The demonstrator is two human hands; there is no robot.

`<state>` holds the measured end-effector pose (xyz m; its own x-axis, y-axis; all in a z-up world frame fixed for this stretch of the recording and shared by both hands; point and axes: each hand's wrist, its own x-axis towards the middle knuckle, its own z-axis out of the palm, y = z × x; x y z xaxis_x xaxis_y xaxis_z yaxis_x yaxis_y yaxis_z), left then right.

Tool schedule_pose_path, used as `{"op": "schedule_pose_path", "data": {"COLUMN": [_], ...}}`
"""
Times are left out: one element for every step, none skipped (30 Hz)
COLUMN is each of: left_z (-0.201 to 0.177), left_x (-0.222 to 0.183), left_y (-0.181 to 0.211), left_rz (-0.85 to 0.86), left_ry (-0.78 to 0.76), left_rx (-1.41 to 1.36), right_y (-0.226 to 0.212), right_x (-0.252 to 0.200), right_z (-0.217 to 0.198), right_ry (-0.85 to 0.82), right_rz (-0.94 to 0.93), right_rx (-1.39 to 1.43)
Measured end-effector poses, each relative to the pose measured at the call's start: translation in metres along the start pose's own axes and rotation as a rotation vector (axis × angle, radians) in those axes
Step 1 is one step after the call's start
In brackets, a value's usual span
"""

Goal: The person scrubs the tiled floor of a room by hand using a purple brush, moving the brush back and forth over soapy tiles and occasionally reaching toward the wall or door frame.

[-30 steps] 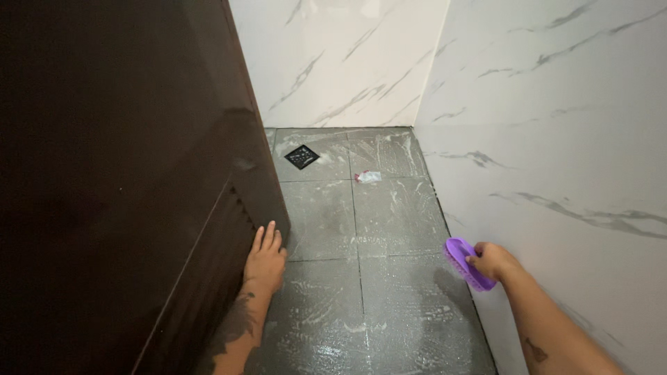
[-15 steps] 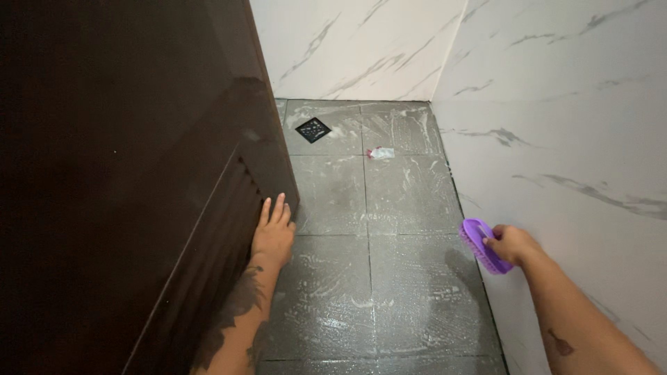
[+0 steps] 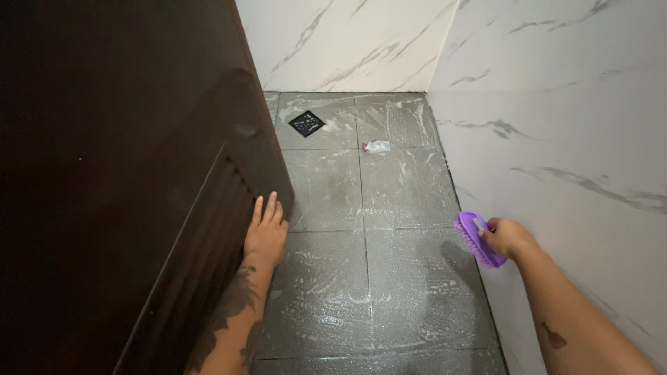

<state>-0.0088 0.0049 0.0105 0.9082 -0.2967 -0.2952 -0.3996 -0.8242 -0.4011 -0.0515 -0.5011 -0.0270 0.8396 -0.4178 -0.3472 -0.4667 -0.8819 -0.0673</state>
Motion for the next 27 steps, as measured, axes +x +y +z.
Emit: {"op": "schedule_pose_path", "data": {"left_z": [0.000,-0.001,0.000,0.001,0.002,0.001,0.000,-0.002,-0.004,-0.006,-0.009,-0.010,-0.011,-0.013,-0.012,-0.011,-0.009,-0.006,-0.003,-0.001,-0.002,-0.003,-0.004,-0.007,-0.009,-0.011,-0.011], "left_x": [0.000,-0.001,0.000,0.000,0.001,0.000,0.000,-0.001,-0.003,-0.004,-0.006,-0.006,-0.006,-0.007,-0.006,-0.005,-0.004,-0.002,0.000,0.002,0.001,0.001,0.000,-0.002,-0.003,-0.005,-0.004], "left_y": [0.000,0.000,0.000,0.000,0.001,0.001,0.001,0.001,0.001,0.001,0.000,0.000,0.000,0.001,0.001,0.001,0.001,0.002,0.002,0.003,0.002,0.002,0.001,0.001,0.001,0.000,0.000], "left_rz": [-0.005,-0.010,-0.008,-0.014,-0.019,-0.018,-0.019,-0.019,-0.018,-0.012,-0.005,-0.004,-0.005,-0.007,-0.007,-0.007,-0.008,-0.007,-0.012,-0.017,-0.016,-0.011,-0.005,-0.005,-0.005,-0.005,-0.005], "left_ry": [0.006,0.012,0.011,0.014,0.016,0.015,0.016,0.017,0.016,0.018,0.021,0.021,0.017,0.013,0.013,0.008,0.003,0.003,0.010,0.016,0.016,0.008,0.001,0.001,-0.004,-0.010,-0.009], "left_rx": [0.000,0.000,-0.001,0.008,0.016,0.016,0.019,0.023,0.022,0.013,0.003,0.002,0.001,0.001,0.001,0.008,0.015,0.015,0.013,0.010,0.010,0.013,0.016,0.016,0.016,0.016,0.016], "right_y": [-0.001,-0.002,-0.001,-0.001,0.000,0.000,0.001,0.001,0.002,0.003,0.004,0.004,0.004,0.005,0.005,0.005,0.004,0.004,0.003,0.003,0.003,0.003,0.002,0.002,0.003,0.003,0.003], "right_x": [-0.001,-0.003,-0.002,-0.002,-0.001,0.000,0.002,0.003,0.005,0.007,0.009,0.010,0.010,0.010,0.009,0.008,0.007,0.006,0.005,0.004,0.005,0.007,0.008,0.008,0.007,0.007,0.007], "right_z": [-0.001,-0.002,-0.001,0.000,0.000,0.001,0.001,0.001,0.002,0.003,0.004,0.004,0.005,0.006,0.006,0.005,0.006,0.006,0.006,0.006,0.006,0.005,0.005,0.005,0.005,0.005,0.004], "right_ry": [-0.005,-0.011,-0.012,-0.019,-0.025,-0.027,-0.022,-0.016,-0.018,-0.013,-0.009,-0.009,-0.006,-0.002,-0.003,-0.009,-0.016,-0.016,-0.014,-0.013,-0.013,-0.006,0.002,0.003,-0.003,-0.010,-0.009], "right_rz": [-0.002,-0.004,-0.003,-0.002,-0.001,-0.001,-0.002,-0.003,-0.003,-0.009,-0.016,-0.015,-0.022,-0.030,-0.030,-0.020,-0.011,-0.010,-0.011,-0.013,-0.012,-0.009,-0.005,-0.005,-0.012,-0.018,-0.018], "right_rx": [0.008,0.015,0.014,0.015,0.015,0.014,0.013,0.011,0.011,0.011,0.011,0.010,0.007,0.004,0.004,0.005,0.005,0.005,0.004,0.004,0.004,0.006,0.008,0.008,0.006,0.004,0.004]}}
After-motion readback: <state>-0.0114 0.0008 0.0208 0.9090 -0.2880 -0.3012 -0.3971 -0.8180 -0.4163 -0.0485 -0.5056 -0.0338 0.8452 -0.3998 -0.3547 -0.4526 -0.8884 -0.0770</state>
